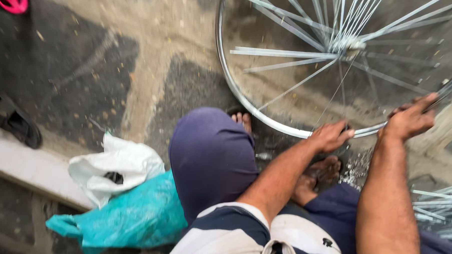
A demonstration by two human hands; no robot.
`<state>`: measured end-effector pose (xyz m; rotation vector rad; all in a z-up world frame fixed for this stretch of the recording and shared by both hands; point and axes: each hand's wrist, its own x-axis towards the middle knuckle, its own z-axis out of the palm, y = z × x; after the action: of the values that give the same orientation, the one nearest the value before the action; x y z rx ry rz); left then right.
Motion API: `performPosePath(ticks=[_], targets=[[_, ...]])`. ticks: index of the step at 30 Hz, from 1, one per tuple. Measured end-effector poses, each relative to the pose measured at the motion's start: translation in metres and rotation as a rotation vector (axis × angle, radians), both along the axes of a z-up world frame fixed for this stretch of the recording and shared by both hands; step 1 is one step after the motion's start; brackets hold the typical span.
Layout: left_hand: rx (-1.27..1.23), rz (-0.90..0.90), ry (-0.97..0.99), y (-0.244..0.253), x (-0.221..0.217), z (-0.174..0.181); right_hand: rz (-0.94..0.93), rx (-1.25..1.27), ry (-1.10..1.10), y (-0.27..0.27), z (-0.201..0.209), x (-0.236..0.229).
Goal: The person sits on the floor and installs spokes into a bicycle wheel rim, threading them through the hub and securing them with nuts. The person repeatedly picks up spokes and nuts, inserts them into the wheel, and tightens them by hand.
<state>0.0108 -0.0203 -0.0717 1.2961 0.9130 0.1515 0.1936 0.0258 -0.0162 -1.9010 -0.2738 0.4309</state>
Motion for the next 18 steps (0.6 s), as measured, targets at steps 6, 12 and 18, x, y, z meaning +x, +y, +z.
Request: performPosePath(ticks=[6, 12, 18], targets=[[-0.003, 0.038, -0.064, 0.005, 0.001, 0.001, 0.079, 0.035, -0.104, -0.002, 0.001, 0.004], [-0.062, 0.009, -0.023, 0.013, -0.003, 0.017, 0.134, 0.042, -0.126, -0.011, 0.007, 0.002], [-0.157, -0.055, 0.041, 0.017, 0.001, 0.028, 0.075, -0.081, -0.058, -0.011, 0.006, 0.009]])
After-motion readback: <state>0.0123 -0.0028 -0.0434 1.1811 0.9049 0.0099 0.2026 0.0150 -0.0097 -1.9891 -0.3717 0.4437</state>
